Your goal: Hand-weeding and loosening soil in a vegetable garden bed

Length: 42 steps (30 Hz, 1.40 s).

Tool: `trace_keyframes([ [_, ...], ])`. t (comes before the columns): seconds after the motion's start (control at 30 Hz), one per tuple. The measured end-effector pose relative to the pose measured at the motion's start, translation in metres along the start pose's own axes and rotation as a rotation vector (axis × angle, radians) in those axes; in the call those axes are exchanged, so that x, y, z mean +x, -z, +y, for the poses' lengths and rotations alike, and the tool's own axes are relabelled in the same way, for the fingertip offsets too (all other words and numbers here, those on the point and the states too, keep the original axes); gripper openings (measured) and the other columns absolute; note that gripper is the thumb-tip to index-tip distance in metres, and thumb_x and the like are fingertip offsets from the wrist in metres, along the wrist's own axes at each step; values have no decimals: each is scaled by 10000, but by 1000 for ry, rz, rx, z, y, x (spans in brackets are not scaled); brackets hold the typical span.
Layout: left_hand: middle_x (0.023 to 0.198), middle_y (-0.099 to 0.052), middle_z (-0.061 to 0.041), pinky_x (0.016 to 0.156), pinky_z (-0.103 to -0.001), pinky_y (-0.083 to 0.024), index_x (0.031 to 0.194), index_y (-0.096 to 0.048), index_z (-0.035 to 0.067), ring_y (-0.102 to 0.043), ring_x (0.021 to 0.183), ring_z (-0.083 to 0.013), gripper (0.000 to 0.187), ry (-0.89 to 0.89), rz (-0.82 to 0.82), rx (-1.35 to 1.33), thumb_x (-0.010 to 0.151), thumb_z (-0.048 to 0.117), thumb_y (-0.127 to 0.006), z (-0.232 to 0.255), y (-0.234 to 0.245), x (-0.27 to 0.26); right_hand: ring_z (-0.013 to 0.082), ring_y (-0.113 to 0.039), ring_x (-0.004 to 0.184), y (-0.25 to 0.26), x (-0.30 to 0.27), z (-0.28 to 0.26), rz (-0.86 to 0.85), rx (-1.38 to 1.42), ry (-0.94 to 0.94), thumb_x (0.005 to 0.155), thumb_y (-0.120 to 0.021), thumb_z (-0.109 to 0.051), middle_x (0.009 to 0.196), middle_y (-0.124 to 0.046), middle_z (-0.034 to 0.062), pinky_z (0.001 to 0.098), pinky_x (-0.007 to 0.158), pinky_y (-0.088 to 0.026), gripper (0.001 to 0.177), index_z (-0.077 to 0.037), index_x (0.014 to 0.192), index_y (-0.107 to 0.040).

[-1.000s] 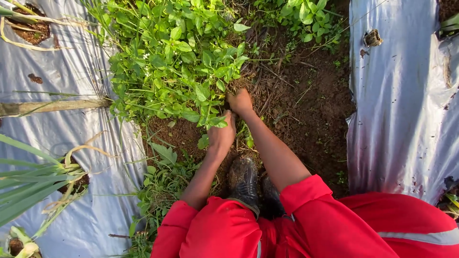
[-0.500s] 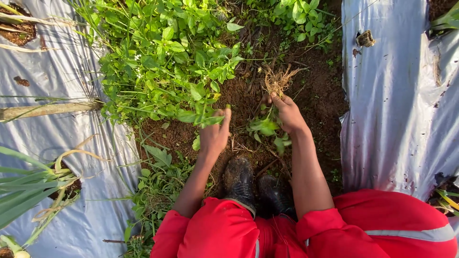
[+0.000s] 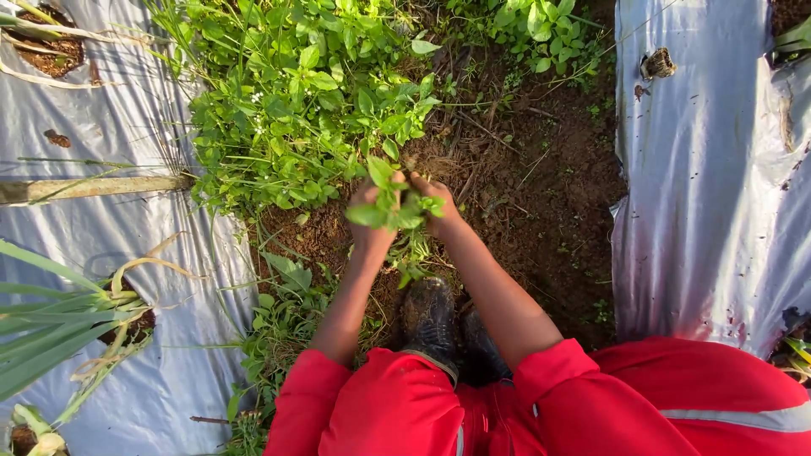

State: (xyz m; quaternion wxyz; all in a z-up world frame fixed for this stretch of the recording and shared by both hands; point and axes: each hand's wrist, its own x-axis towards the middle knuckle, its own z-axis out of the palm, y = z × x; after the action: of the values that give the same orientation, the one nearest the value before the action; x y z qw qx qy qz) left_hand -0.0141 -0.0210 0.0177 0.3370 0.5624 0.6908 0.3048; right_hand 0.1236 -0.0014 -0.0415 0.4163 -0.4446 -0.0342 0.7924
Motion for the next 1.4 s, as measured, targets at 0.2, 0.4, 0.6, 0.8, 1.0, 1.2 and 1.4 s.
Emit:
trace_keyframes([
  [0.2,836,-680,-97,564,-314,-570,1158,-731,115,-670,621,-229,163,-181,-6,-7,1044,171,-630,21,4,-71,416,-680,970,-21,29,-4,171,-895,-17,1039,-516,-616,1040,-665,315,642,949,-482,753,91,1262,-650],
  [0.4,981,-759,-66,734,-546,-622,1189,-741,221,-726,866,-425,242,-117,-124,-80,970,125,-699,0,13,-103,193,-648,673,-16,42,14,247,-190,-211,1089,-538,-239,851,-639,119,385,679,-595,309,54,1173,-584],
  [0.6,1097,-782,-66,862,-432,-625,1245,-735,241,-750,979,-316,559,-137,-338,127,840,-138,-664,-15,6,-106,124,-447,652,-21,9,14,218,-181,-85,1124,-451,-207,823,-462,51,312,608,-446,266,4,1078,-605],
  [0.8,1108,-764,-127,751,-462,-639,1426,-612,203,-748,954,-362,729,-301,-355,218,770,-115,-609,1,39,-93,82,-384,466,-7,15,13,73,-186,-42,1124,-416,-203,653,-352,-29,296,458,-399,278,-76,931,-573],
  [1.0,1473,-536,-227,1142,-562,-362,1593,-400,159,-490,1381,-413,846,-205,-300,227,1007,690,-96,-16,62,-69,52,-280,462,-11,6,13,98,-106,-50,1122,-407,-168,662,-263,-54,267,435,-337,266,-65,912,-533],
  [1.2,1591,-467,-118,1260,-554,-136,1329,-640,83,-222,1567,-308,648,-133,-516,563,1094,520,-224,-8,60,-94,45,-247,469,-8,4,16,87,-32,-72,1122,-397,-162,677,-229,-57,249,428,-323,232,-65,943,-508],
  [1.4,1165,-724,-111,1075,-522,-473,1110,-738,47,-668,1182,-308,291,-144,-424,352,1015,274,-583,-57,56,-126,17,-228,469,-6,0,17,114,56,-119,1113,-398,-160,681,-233,-79,212,419,-298,193,-84,964,-494],
])
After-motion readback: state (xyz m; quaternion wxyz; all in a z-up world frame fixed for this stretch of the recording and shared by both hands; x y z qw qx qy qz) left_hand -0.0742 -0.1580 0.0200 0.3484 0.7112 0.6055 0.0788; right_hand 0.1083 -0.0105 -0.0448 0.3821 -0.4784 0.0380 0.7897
